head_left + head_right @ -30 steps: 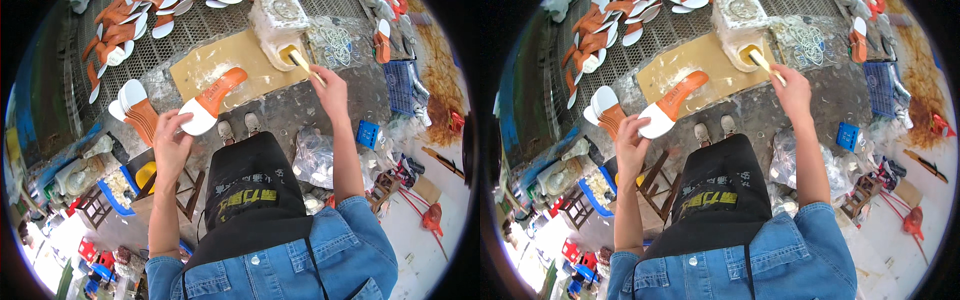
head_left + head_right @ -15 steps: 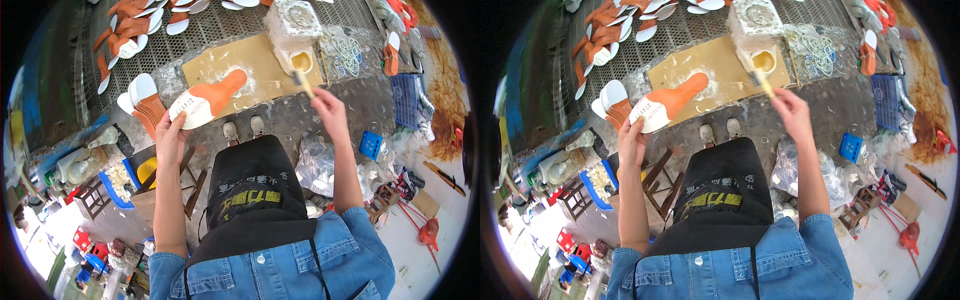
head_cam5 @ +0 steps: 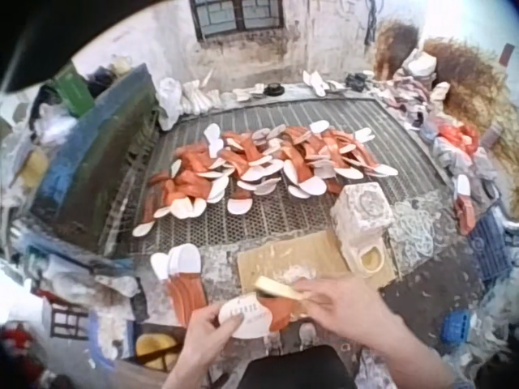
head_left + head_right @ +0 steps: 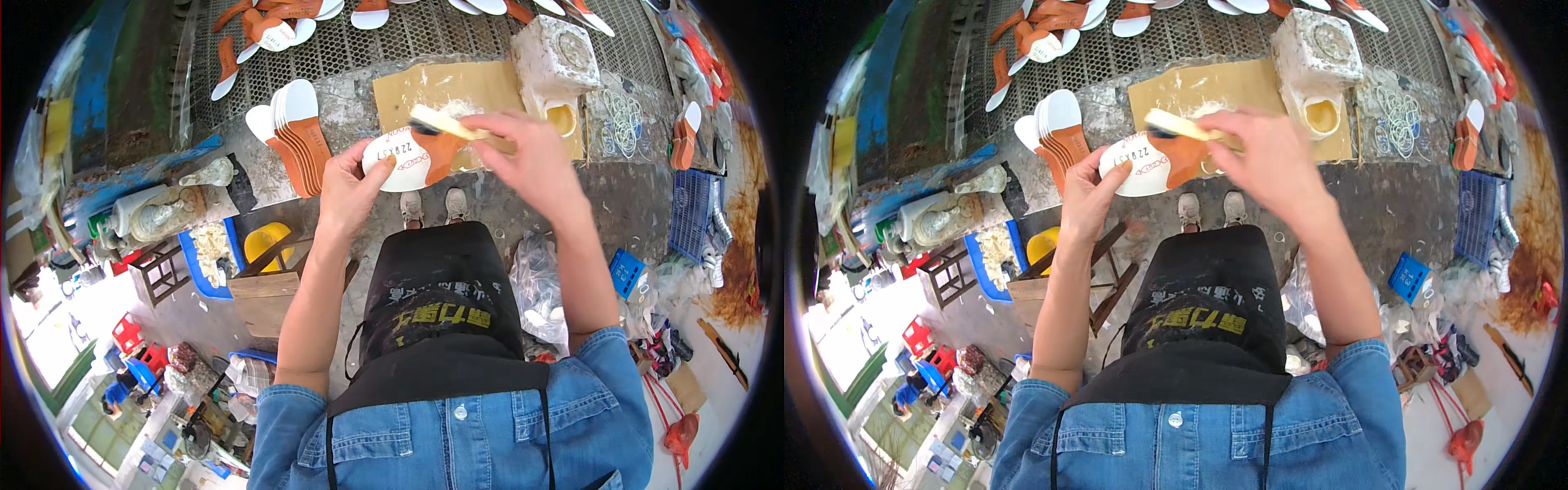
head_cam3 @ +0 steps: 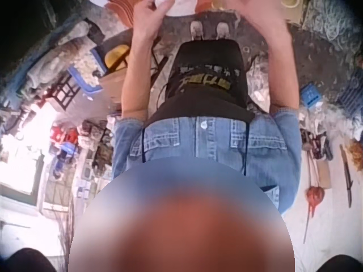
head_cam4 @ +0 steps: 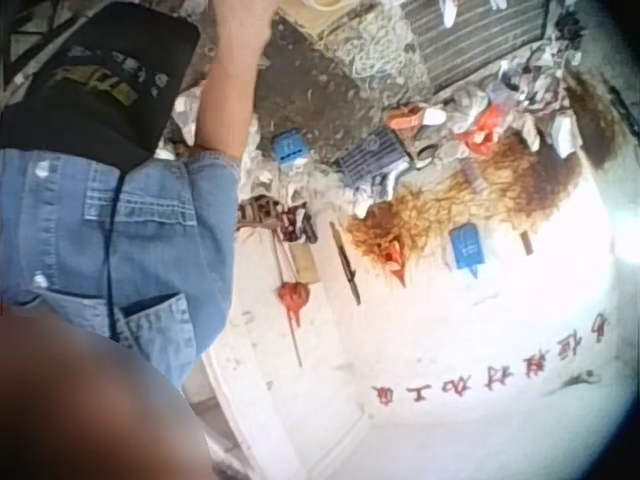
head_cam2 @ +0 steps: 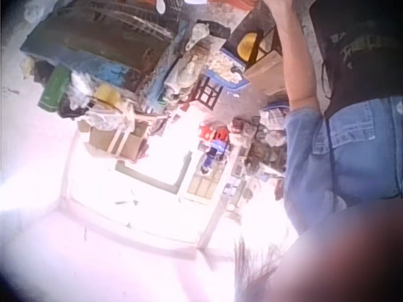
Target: Apply adhesive to the surface of shoe insoles using a brush.
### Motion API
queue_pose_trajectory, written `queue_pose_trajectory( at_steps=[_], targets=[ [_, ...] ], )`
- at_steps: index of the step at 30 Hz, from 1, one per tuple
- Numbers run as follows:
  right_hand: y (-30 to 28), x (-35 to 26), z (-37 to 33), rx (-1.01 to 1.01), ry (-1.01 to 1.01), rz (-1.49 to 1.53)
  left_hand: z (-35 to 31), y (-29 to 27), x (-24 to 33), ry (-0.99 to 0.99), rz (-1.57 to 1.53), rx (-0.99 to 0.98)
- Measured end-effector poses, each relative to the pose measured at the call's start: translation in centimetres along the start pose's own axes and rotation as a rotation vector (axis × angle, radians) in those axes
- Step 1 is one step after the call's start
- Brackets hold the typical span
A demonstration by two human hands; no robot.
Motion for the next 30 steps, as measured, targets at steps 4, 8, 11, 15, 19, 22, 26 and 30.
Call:
queue_pose_trajectory(
  at_steps=[4,8,11,15,19,22,26,30],
  targets=[
    [-0.8,0.9,0.3,-0.055,0.100,-0.096,-0.3,0.0,0.8,-0.006,0.039,0.016],
    [0.7,-0.9,0.6,0.060,-0.033,0.118,0.2,-0.4,0.5,-0.001,0.088,-0.023],
    [1.6,3.3,0.6,-0.031,0.113,0.172,0.5,-1.3,-0.1,0.011,0.099,-0.017],
    [2.3,7.2,0.4,-0.076,0.267,-0.197,0.8,-1.6,-0.5,0.023,0.091,-0.064],
    [2.4,5.7,-0.6,-0.071,0.190,0.088,1.1,-2.4,-1.1,0.049,0.095,-0.075],
    [3.5,7.2,-0.8,-0.073,0.243,0.095,1.3,-2.7,-1.4,0.047,0.097,-0.078],
    [2.9,10.4,-2.6,0.241,0.178,-0.269,1.2,-2.7,-3.1,-0.099,-0.051,-0.130],
    [2.9,6.9,-8.4,0.296,0.310,0.204,-1.6,-2.0,-6.0,-0.454,-0.550,0.081]
  ],
)
Point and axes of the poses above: each hand's wrist, its own z-axis towards the middle knuckle, its own y-axis out of the palm, x = y × z, the point moved 4 cm from there along z, towards the middle knuckle, and after that the axes turned 9 degrees about x, right-handed, at the moved point
